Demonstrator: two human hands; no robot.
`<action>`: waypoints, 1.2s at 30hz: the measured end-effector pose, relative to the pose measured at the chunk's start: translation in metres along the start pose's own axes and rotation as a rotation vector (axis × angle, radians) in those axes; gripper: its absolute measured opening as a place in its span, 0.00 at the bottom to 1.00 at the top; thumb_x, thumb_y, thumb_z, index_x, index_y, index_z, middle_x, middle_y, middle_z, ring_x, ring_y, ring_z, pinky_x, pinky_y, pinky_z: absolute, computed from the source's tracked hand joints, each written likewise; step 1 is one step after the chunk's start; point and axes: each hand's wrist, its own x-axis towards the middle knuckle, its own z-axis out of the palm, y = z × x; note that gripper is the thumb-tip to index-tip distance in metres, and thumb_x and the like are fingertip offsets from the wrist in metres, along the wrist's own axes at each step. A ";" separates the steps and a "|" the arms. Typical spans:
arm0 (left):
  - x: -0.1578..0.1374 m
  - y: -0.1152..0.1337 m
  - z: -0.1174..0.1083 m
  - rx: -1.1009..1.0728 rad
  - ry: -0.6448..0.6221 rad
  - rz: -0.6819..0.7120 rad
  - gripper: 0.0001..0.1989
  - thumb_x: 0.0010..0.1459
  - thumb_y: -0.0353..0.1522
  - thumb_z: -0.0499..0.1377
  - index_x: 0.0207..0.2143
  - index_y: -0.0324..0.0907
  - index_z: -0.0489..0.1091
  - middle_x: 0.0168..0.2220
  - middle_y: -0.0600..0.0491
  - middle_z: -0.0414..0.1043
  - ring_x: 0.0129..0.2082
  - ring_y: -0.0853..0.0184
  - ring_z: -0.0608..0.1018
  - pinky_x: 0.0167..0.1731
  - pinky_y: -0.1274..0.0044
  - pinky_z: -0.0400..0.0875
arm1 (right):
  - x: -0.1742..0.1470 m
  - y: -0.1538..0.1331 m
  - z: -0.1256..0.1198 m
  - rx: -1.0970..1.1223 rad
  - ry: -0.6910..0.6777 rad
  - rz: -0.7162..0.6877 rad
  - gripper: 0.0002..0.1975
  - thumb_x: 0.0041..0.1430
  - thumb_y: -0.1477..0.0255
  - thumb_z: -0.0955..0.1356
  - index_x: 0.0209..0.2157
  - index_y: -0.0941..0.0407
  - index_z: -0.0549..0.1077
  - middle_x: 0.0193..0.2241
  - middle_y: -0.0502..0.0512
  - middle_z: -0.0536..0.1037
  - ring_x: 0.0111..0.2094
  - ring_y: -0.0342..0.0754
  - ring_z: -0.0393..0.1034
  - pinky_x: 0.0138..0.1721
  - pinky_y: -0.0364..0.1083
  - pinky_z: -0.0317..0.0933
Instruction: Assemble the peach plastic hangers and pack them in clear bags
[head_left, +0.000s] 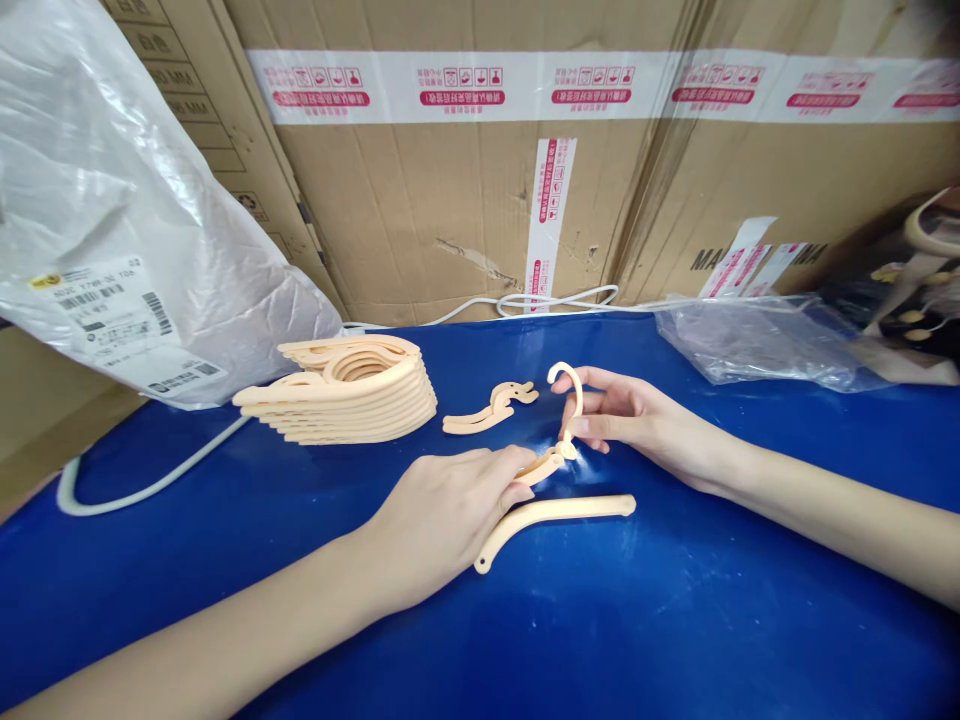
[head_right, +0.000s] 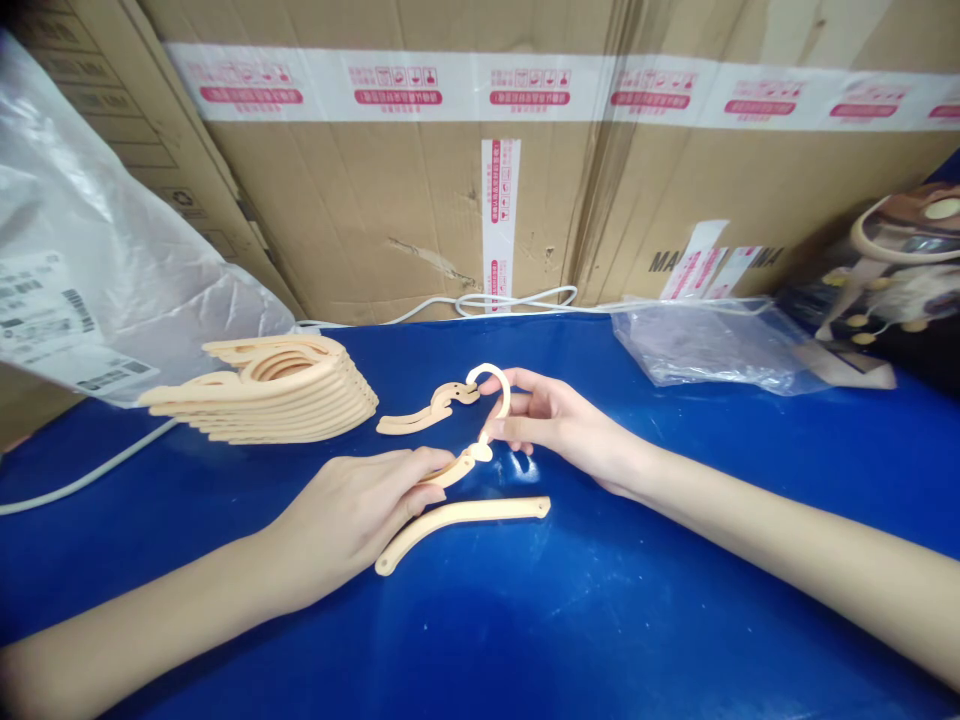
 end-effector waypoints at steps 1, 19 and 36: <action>0.000 0.000 0.000 0.011 -0.003 0.001 0.16 0.71 0.38 0.41 0.43 0.43 0.65 0.30 0.56 0.74 0.27 0.68 0.77 0.24 0.79 0.64 | 0.000 0.000 0.000 -0.001 -0.001 0.004 0.18 0.58 0.72 0.71 0.49 0.54 0.66 0.30 0.48 0.75 0.26 0.39 0.62 0.27 0.39 0.56; -0.001 0.001 0.003 0.087 0.051 0.080 0.08 0.70 0.34 0.47 0.44 0.42 0.64 0.29 0.57 0.75 0.25 0.69 0.77 0.23 0.79 0.64 | -0.001 -0.003 0.002 -0.024 -0.024 0.002 0.18 0.57 0.70 0.72 0.48 0.54 0.67 0.31 0.48 0.73 0.30 0.40 0.66 0.31 0.41 0.57; -0.001 0.004 0.003 0.100 0.040 0.042 0.12 0.70 0.34 0.47 0.47 0.41 0.67 0.36 0.56 0.79 0.32 0.67 0.82 0.23 0.78 0.69 | -0.006 -0.010 0.011 -0.200 0.011 -0.231 0.12 0.62 0.74 0.68 0.46 0.56 0.64 0.31 0.46 0.71 0.33 0.37 0.67 0.37 0.39 0.63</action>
